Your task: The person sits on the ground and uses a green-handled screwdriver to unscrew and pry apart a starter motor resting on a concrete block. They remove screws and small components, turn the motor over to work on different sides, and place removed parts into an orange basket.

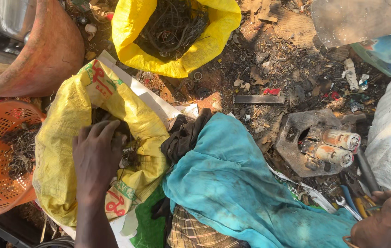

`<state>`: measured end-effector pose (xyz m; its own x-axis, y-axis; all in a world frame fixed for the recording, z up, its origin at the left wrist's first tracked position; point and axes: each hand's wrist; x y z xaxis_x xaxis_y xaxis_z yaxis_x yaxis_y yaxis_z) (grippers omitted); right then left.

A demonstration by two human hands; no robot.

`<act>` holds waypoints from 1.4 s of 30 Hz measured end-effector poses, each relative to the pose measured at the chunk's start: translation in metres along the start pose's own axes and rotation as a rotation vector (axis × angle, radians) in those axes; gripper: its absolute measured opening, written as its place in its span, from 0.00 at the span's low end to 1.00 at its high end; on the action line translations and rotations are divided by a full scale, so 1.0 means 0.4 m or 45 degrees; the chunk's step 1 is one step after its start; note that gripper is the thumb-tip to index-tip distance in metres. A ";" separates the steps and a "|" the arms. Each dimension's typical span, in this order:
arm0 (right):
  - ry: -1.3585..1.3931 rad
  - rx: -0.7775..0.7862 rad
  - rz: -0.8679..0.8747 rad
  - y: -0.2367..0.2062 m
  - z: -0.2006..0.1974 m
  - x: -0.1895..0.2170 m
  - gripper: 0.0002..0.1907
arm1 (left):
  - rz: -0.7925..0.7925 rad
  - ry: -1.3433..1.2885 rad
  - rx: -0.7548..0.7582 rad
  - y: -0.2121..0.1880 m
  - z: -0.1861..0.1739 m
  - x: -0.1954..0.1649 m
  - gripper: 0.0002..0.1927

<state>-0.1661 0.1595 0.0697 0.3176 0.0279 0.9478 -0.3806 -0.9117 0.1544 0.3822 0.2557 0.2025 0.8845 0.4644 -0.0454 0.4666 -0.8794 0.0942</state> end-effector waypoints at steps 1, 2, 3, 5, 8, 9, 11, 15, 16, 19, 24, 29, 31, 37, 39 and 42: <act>0.056 0.010 -0.004 0.003 -0.005 0.010 0.10 | -0.064 -0.143 -0.021 -0.025 -0.022 -0.017 0.17; 0.118 0.021 -0.013 0.002 -0.005 0.023 0.10 | -0.124 -0.291 -0.042 -0.037 -0.046 -0.045 0.18; 0.185 0.034 -0.029 0.002 -0.008 0.044 0.10 | -0.207 -0.469 -0.105 -0.054 -0.074 -0.088 0.21; 0.247 -0.018 -0.069 -0.007 -0.007 0.092 0.10 | -0.224 -0.885 -0.343 -0.089 -0.131 -0.208 0.30; 0.334 -0.118 -0.166 -0.033 -0.003 0.167 0.09 | -0.054 -1.548 -0.669 -0.151 -0.216 -0.413 0.37; 0.363 -0.123 -0.189 -0.045 -0.009 0.190 0.09 | -0.089 -1.777 -0.711 -0.176 -0.249 -0.477 0.37; 0.337 -0.131 -0.224 -0.071 -0.031 0.225 0.10 | -0.098 -2.027 -0.692 -0.182 -0.293 -0.562 0.37; 0.330 -0.181 -0.192 -0.125 -0.098 0.240 0.13 | 0.020 -2.236 -0.636 -0.144 -0.342 -0.669 0.36; 0.326 -0.199 -0.188 -0.136 -0.114 0.235 0.14 | 0.059 -2.265 -0.633 -0.135 -0.350 -0.688 0.36; 0.250 -0.223 -0.137 -0.163 -0.150 0.216 0.19 | 0.149 -2.298 -0.566 -0.125 -0.360 -0.722 0.36; 0.197 -0.211 -0.109 -0.152 -0.153 0.197 0.25 | 0.067 -2.122 -0.510 -0.129 -0.303 -0.693 0.35; 0.409 -0.090 -0.233 -0.113 -0.144 0.199 0.30 | 0.040 -1.629 -0.509 -0.105 -0.156 -0.611 0.35; 0.446 0.002 -0.201 -0.106 -0.150 0.199 0.30 | 0.215 -1.403 -0.351 -0.089 -0.058 -0.603 0.35; 0.503 0.090 -0.123 -0.103 -0.176 0.189 0.28 | 0.451 -1.083 0.267 -0.021 0.273 -0.691 0.37; 0.564 0.143 -0.124 -0.101 -0.174 0.187 0.26 | 0.665 -0.888 0.429 0.009 0.343 -0.752 0.41; 0.512 0.140 -0.020 -0.096 -0.159 0.191 0.25 | 1.010 -0.504 0.610 0.053 0.421 -0.855 0.57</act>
<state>-0.1825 0.2228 0.1539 -0.0502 0.1802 0.9824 -0.2767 -0.9476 0.1596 0.0902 0.0605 0.0524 0.8372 -0.2647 -0.4786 -0.3819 -0.9093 -0.1651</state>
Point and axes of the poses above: each hand's wrist, its own y-axis towards the middle knuckle, its own z-axis out of the palm, x = y × z, and after that the axes turned 6 degrees about y, right-handed
